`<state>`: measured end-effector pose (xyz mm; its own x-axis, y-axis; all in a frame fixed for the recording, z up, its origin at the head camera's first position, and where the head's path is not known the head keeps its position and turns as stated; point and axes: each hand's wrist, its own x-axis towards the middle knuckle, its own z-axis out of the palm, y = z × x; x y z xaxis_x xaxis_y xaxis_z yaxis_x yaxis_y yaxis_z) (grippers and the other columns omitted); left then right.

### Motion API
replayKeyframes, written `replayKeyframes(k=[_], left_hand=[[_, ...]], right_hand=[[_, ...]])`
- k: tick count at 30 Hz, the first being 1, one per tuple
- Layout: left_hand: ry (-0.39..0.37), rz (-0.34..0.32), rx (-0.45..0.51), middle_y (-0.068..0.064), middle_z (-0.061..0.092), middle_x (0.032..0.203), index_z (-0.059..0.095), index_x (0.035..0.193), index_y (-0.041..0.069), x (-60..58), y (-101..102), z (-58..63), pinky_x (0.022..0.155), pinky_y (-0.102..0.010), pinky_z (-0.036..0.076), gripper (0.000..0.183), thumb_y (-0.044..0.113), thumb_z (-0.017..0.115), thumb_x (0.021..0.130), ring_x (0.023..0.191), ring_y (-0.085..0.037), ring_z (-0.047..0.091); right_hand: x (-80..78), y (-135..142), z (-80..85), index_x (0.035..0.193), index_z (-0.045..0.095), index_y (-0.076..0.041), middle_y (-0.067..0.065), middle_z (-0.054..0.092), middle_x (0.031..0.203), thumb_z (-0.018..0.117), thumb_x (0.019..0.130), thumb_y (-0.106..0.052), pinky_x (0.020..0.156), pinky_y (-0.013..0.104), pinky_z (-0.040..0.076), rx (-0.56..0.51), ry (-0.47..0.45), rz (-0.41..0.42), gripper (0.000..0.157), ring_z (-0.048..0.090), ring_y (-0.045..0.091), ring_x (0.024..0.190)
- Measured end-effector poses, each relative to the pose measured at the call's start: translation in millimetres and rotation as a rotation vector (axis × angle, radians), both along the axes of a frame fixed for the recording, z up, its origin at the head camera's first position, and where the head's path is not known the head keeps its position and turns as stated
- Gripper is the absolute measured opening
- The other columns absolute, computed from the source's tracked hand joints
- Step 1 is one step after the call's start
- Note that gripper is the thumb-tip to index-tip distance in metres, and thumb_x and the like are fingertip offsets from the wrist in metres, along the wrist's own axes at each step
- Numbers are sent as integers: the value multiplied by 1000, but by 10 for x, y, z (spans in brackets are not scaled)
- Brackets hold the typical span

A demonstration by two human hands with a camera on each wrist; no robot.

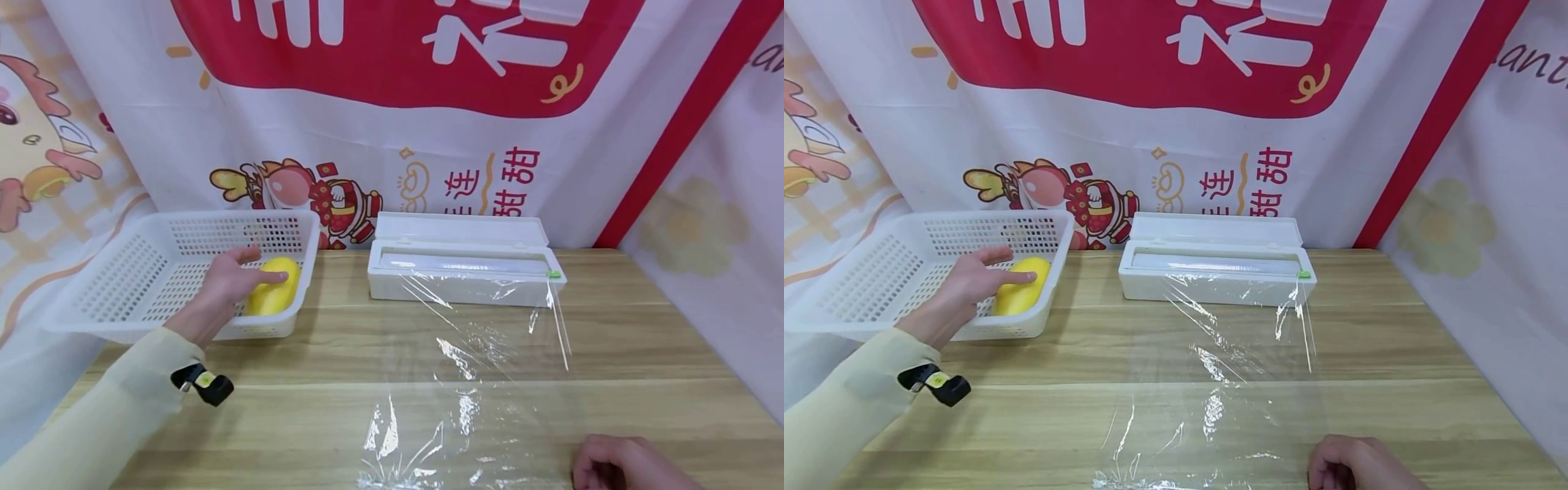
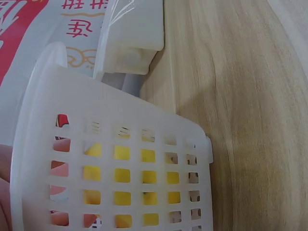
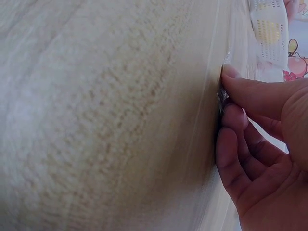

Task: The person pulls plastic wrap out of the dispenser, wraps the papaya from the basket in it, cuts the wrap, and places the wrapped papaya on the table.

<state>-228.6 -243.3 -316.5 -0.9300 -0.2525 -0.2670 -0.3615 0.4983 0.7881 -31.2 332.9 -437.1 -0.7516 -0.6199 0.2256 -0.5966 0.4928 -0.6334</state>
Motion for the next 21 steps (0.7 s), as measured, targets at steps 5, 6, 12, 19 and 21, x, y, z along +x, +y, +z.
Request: replayKeyframes(k=[5,6,12,19,21], left_hand=[[-48,-27,13,-18,23,176,25,168,8,-49,-7,-22,126,-57,35,96,28,82,93,151,-41,35],[-55,-27,16,-19,24,176,25,168,8,-56,-5,-24,124,-57,37,97,27,83,93,148,-41,37],[-88,-30,4,-23,25,174,23,168,6,-72,-17,-30,121,-56,40,102,33,84,91,140,-40,40],[-127,-15,17,-25,31,170,23,168,5,-70,-46,-48,123,-59,35,106,43,84,90,142,-41,37],[-128,-17,24,-25,30,169,23,168,7,-64,-53,-48,122,-60,34,107,45,84,89,142,-41,36]], right_hand=[[-6,20,15,89,67,-31,-21,60,75,83,67,5,54,12,43,20,-66,-1,46,53,-15,72],[-10,27,18,89,67,-31,-21,60,76,83,68,4,54,14,44,24,-84,1,44,53,-14,72],[-30,38,22,90,68,-31,-21,61,77,83,70,5,54,15,45,27,-97,18,43,54,-14,73],[-25,21,22,89,67,-30,-22,61,78,83,68,5,54,13,43,34,-61,13,43,53,-15,74],[-21,13,22,88,67,-31,-23,60,78,83,68,4,55,13,43,39,-53,5,44,53,-15,74]])
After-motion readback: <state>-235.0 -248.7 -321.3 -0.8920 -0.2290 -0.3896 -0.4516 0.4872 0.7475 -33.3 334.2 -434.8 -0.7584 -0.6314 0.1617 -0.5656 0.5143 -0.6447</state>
